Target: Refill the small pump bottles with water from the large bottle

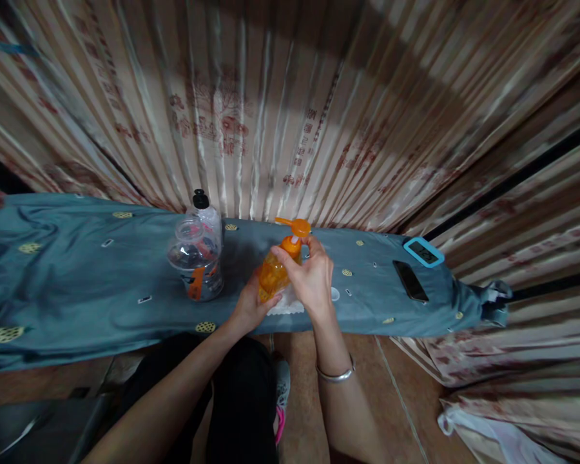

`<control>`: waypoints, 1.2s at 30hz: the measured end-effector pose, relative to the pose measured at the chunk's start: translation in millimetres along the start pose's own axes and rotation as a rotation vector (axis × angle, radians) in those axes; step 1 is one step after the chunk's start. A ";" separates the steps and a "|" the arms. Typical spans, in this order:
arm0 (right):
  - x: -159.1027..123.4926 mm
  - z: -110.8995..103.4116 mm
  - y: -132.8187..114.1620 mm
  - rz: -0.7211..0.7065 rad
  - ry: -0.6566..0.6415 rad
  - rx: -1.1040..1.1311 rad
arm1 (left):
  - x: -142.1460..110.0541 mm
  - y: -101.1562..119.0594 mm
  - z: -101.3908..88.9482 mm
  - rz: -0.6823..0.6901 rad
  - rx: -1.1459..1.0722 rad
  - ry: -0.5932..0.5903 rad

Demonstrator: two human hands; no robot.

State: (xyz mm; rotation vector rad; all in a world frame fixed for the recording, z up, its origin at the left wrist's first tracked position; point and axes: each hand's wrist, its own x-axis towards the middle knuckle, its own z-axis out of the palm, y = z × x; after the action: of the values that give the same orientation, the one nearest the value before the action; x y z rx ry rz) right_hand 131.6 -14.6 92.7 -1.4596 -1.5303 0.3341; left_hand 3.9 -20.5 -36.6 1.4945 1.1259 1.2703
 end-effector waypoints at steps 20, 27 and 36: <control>6.0 -9.1 3.2 -0.097 -0.230 0.101 | 0.1 1.2 1.0 0.014 0.010 0.009; -6.3 5.1 0.2 -0.021 -0.026 0.004 | 0.2 -0.1 5.1 -0.009 0.029 0.032; -16.9 18.5 -6.6 0.032 0.141 0.015 | -0.8 0.3 4.4 0.020 0.000 0.006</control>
State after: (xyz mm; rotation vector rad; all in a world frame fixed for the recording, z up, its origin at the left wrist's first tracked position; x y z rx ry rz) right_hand 110.5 -23.6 80.9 -1.4656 -1.3903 0.2549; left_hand 8.2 -21.6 -37.0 1.5065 1.1179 1.2886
